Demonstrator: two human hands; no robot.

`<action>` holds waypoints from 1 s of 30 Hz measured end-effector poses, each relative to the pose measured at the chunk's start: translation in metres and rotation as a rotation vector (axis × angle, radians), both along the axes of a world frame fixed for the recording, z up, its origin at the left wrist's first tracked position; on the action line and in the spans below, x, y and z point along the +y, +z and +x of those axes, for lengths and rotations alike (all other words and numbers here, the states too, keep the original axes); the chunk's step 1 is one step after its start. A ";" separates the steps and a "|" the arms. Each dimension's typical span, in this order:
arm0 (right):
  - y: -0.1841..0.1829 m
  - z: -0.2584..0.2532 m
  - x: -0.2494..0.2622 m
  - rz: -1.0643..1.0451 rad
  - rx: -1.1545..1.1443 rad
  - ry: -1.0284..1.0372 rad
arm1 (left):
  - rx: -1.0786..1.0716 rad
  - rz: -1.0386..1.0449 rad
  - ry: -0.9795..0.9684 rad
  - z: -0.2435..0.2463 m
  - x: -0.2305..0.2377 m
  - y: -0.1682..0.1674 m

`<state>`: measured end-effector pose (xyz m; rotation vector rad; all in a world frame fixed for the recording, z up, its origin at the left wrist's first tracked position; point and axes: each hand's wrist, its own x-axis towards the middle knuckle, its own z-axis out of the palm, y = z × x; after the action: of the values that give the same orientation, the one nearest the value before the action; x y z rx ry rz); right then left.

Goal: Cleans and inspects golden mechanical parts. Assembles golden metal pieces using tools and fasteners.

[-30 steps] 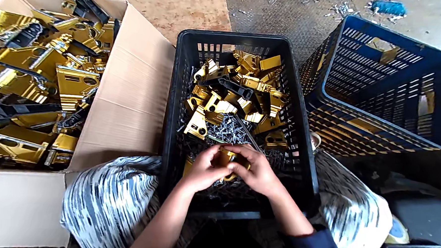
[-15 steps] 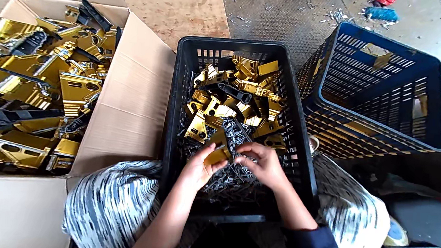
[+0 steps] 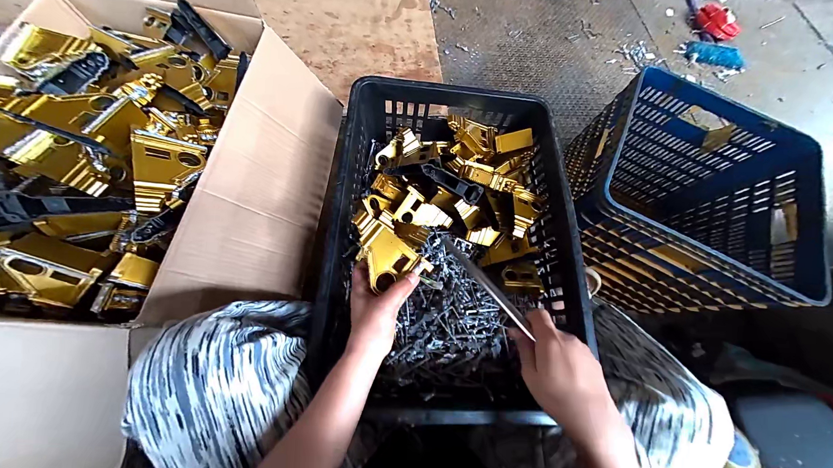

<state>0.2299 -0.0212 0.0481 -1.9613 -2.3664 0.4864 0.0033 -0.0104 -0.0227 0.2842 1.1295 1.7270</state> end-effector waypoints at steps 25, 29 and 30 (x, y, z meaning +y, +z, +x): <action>-0.051 -0.024 0.040 -0.382 -0.110 -0.007 | 0.161 0.218 0.329 -0.161 0.045 0.136; -0.054 -0.090 0.034 -0.409 0.157 0.443 | 0.179 0.223 0.371 -0.206 0.050 0.149; -0.059 -0.110 0.030 -0.410 0.181 0.563 | 0.231 0.167 0.322 -0.197 0.043 0.145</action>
<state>0.1196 0.0085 -0.0111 -1.2305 -2.8401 1.1946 -0.1941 0.0330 0.1220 0.4325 1.2507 2.1206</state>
